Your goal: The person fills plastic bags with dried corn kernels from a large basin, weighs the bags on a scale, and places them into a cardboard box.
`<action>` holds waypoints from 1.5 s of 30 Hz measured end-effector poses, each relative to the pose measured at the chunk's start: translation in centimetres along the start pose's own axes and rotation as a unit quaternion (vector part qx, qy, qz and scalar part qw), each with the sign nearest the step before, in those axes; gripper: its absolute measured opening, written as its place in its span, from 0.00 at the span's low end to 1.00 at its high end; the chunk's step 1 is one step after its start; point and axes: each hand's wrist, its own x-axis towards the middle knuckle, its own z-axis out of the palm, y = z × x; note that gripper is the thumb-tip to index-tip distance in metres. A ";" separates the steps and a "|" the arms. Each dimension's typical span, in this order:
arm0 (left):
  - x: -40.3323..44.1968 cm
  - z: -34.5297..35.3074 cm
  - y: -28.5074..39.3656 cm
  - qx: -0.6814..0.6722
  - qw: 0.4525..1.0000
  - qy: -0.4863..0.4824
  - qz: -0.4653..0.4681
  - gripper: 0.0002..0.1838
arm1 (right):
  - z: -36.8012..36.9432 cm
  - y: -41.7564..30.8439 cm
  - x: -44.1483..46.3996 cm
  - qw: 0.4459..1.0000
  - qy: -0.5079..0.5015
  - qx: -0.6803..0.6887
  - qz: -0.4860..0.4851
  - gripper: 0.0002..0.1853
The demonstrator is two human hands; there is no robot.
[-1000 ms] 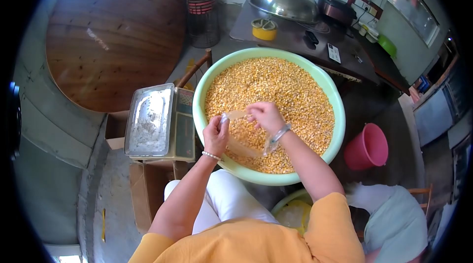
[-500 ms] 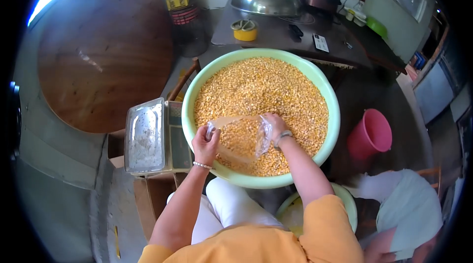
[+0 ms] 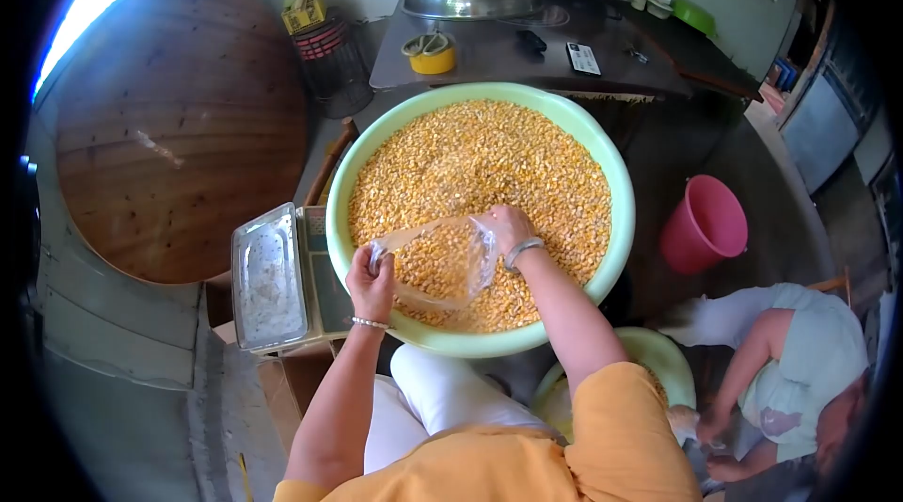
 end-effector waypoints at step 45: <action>-0.1 0.0 1.3 -0.005 1.000 0.026 -0.007 0.06 | 2.3 2.7 2.5 0.993 0.054 -0.089 -0.053 0.20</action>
